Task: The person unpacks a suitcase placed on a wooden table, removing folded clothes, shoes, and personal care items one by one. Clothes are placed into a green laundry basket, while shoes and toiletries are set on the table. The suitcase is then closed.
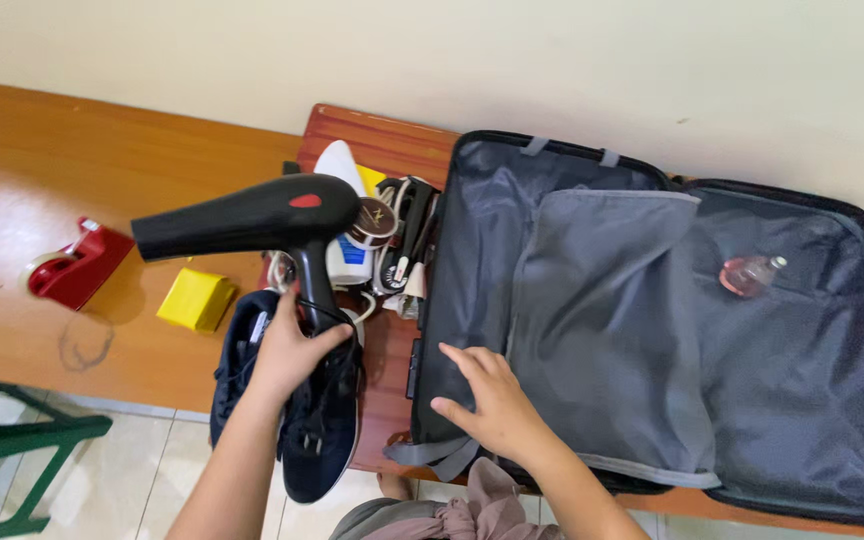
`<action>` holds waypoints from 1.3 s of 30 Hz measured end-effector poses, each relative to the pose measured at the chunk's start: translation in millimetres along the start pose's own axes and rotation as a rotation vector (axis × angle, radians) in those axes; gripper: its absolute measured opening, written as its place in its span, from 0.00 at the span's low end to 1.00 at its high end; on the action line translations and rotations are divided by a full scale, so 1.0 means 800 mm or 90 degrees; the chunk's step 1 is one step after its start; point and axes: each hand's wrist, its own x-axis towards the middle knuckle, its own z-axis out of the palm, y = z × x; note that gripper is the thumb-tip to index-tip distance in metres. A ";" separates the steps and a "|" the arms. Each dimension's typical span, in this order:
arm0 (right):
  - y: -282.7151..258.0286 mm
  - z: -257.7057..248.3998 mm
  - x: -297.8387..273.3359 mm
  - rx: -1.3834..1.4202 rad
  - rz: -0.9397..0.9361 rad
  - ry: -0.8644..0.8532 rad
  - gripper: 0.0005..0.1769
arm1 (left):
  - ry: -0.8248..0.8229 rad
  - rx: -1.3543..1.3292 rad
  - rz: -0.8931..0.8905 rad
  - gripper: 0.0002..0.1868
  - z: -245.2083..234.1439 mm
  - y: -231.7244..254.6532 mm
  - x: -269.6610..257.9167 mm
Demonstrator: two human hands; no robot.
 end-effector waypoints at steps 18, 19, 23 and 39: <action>0.072 -0.008 -0.032 0.063 0.040 0.113 0.34 | 0.154 0.391 0.023 0.59 0.053 0.040 -0.021; 0.074 -0.009 -0.033 0.061 0.030 0.120 0.34 | 0.166 0.386 0.039 0.58 0.055 0.043 -0.025; 0.082 -0.020 -0.032 0.094 0.059 0.125 0.34 | 0.200 0.369 0.055 0.58 0.057 0.050 -0.029; 0.149 -0.085 -0.067 0.133 0.148 0.152 0.32 | 0.262 0.362 0.045 0.43 0.083 0.026 -0.037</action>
